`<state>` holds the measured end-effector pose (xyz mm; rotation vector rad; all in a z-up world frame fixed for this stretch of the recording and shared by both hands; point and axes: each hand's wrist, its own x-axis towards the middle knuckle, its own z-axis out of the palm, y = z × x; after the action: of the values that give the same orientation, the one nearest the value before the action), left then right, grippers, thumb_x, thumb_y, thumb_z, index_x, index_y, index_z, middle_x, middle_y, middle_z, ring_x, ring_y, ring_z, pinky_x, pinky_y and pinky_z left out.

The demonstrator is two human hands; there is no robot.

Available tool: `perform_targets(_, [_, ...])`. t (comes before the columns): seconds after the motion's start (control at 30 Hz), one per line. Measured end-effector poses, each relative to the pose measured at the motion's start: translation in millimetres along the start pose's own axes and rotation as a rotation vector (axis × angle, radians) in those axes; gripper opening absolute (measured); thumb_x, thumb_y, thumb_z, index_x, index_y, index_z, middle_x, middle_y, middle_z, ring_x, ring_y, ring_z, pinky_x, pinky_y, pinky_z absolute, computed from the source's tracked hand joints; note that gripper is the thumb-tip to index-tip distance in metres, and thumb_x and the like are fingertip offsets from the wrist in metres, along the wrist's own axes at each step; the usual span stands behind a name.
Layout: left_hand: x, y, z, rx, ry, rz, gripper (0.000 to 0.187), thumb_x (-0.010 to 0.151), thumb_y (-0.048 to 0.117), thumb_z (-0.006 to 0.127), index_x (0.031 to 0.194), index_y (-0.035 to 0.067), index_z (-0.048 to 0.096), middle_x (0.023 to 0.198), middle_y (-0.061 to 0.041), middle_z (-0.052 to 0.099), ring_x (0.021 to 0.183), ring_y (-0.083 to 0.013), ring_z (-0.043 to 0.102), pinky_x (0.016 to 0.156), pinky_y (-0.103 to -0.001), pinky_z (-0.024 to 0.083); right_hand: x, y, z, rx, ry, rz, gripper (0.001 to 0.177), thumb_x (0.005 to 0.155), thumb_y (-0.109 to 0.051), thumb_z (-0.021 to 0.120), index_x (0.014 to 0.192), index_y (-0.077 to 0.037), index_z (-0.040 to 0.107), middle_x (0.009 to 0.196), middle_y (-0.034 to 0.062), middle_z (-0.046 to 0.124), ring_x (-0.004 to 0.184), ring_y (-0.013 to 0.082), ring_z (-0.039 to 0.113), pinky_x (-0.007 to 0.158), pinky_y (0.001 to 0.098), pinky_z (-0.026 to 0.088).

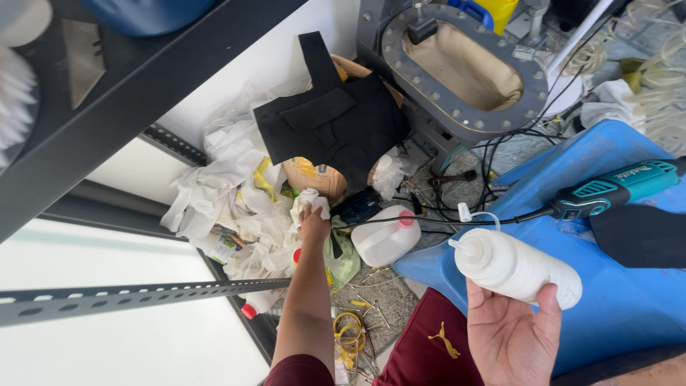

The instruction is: The person applies glue to the sole of a brown shoe using a squeeze bottle and spreads it with a brush. The person repeatedly applies glue and spreads it across the sole surface.

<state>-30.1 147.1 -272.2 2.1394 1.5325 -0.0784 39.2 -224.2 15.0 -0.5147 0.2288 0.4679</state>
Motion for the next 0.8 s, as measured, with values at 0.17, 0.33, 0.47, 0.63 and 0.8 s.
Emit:
perform_targets(0.17, [1,2,-7,-0.132,0.147,0.042,0.032,0.084,0.031,0.070,0.112,0.018,0.078,0.116,-0.011,0.072,0.112,-0.0310,0.066,0.097,-0.046,0.053,-3,-5,0,0.036,0.018,-0.008,0.081,0.090,-0.040,0.078,0.152,-0.001,0.044,0.158,0.0133,0.052,0.149,0.0284,0.048,0.119,0.0460,0.034])
perform_targets(0.33, [-46,25,-67,-0.518,0.509,0.294,0.022,0.084,0.025,0.078,0.087,0.003,0.075,0.082,-0.009,0.076,0.073,-0.0222,0.071,0.070,-0.035,0.055,-23,-19,-6,-0.074,-0.011,-0.155,0.076,0.092,-0.042,0.076,0.152,-0.006,0.045,0.156,0.0119,0.052,0.148,0.0302,0.048,0.117,0.0501,0.036])
perform_targets(0.47, [-125,66,-131,-0.953,0.131,0.355,0.017,0.090,0.009,0.078,0.102,0.002,0.067,0.079,-0.003,0.069,0.069,-0.0094,0.060,0.061,-0.026,0.047,-36,-41,-14,-0.109,-0.059,-0.269,0.070,0.097,-0.040,0.074,0.154,-0.010,0.047,0.153,0.0113,0.055,0.146,0.0311,0.051,0.115,0.0530,0.039])
perform_targets(0.63, [-234,154,-161,-1.372,-0.323,0.736,0.046,0.087,-0.006,0.072,0.126,0.007,0.050,0.099,-0.006,0.073,0.091,-0.0080,0.071,0.077,-0.022,0.058,-53,-101,-34,-0.251,-0.068,-0.405,0.062,0.101,-0.040,0.072,0.150,-0.009,0.048,0.150,0.0104,0.057,0.142,0.0300,0.053,0.113,0.0490,0.044])
perform_targets(0.8, [-319,217,-134,-1.292,-0.705,0.724,0.031,0.093,-0.006,0.070,0.122,-0.001,0.061,0.104,-0.013,0.077,0.092,-0.0119,0.073,0.078,-0.024,0.059,-66,-167,-62,-0.331,-0.032,-0.459,0.056,0.105,-0.035,0.072,0.146,-0.004,0.053,0.141,0.0146,0.063,0.132,0.0302,0.060,0.109,0.0465,0.051])
